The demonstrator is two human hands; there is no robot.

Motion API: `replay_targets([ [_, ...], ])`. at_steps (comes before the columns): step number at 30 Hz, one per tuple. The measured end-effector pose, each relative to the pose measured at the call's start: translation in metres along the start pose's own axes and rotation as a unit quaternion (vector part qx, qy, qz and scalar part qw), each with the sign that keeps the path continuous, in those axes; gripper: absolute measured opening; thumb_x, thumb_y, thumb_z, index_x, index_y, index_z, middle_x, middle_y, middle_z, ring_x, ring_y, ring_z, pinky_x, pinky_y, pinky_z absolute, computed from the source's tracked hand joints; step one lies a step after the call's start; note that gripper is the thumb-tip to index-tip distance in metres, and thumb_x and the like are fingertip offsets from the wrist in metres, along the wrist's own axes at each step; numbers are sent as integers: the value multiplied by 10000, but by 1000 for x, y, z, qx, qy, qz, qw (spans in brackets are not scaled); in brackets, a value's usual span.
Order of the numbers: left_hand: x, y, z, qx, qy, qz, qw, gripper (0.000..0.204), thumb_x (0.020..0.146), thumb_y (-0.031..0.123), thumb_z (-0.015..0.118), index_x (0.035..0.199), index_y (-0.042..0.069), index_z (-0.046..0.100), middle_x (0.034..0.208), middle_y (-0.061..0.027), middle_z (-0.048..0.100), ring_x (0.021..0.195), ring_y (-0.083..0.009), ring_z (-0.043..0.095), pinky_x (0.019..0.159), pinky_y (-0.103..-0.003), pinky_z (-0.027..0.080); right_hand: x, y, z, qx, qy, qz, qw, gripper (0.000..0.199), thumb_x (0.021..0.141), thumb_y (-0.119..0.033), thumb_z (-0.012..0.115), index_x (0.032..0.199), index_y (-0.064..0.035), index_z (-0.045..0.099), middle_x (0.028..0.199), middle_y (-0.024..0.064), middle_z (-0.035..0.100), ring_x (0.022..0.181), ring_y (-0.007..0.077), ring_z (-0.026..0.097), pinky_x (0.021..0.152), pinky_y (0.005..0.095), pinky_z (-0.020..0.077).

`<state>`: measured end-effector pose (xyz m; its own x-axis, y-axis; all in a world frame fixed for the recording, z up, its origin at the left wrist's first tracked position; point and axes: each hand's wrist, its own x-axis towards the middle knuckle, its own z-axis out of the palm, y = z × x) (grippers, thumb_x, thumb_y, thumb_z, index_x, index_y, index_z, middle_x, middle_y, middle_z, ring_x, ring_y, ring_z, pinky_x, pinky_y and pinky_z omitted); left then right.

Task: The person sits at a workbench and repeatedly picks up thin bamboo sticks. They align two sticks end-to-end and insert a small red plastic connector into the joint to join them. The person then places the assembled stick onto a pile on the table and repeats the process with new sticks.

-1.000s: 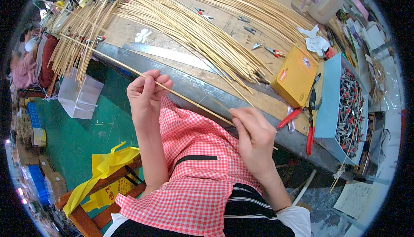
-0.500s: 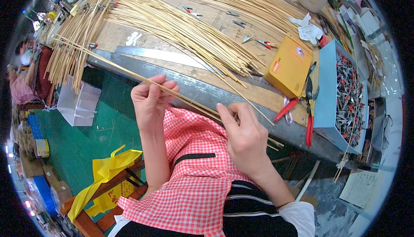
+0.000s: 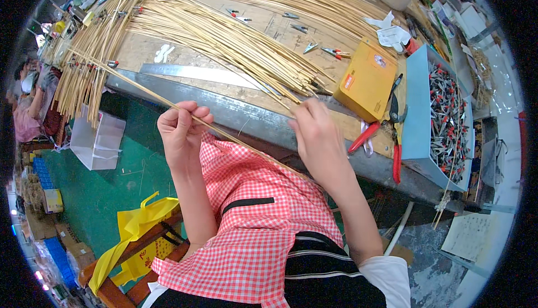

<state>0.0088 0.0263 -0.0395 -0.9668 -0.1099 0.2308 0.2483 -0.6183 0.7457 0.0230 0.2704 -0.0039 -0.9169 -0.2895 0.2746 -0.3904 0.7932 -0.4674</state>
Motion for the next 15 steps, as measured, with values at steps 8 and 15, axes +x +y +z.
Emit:
replay_targets([
  [8,0,4,2,39,8,-6,999,205,936,108,586,997,-83,632,871,-201,691,770,-272,710,669,-330,608,-1,11,3,-24,27,99,994,106,818,23,582,901,32,517,895,183,562,805,365,584,705,441,452],
  [15,1,-3,4,60,33,-23,997,249,939,115,584,1026,-115,624,882,-225,690,785,-286,711,653,-299,601,-26,-4,-36,82,98,19,992,195,817,41,584,996,6,655,849,160,611,768,300,613,684,341,470],
])
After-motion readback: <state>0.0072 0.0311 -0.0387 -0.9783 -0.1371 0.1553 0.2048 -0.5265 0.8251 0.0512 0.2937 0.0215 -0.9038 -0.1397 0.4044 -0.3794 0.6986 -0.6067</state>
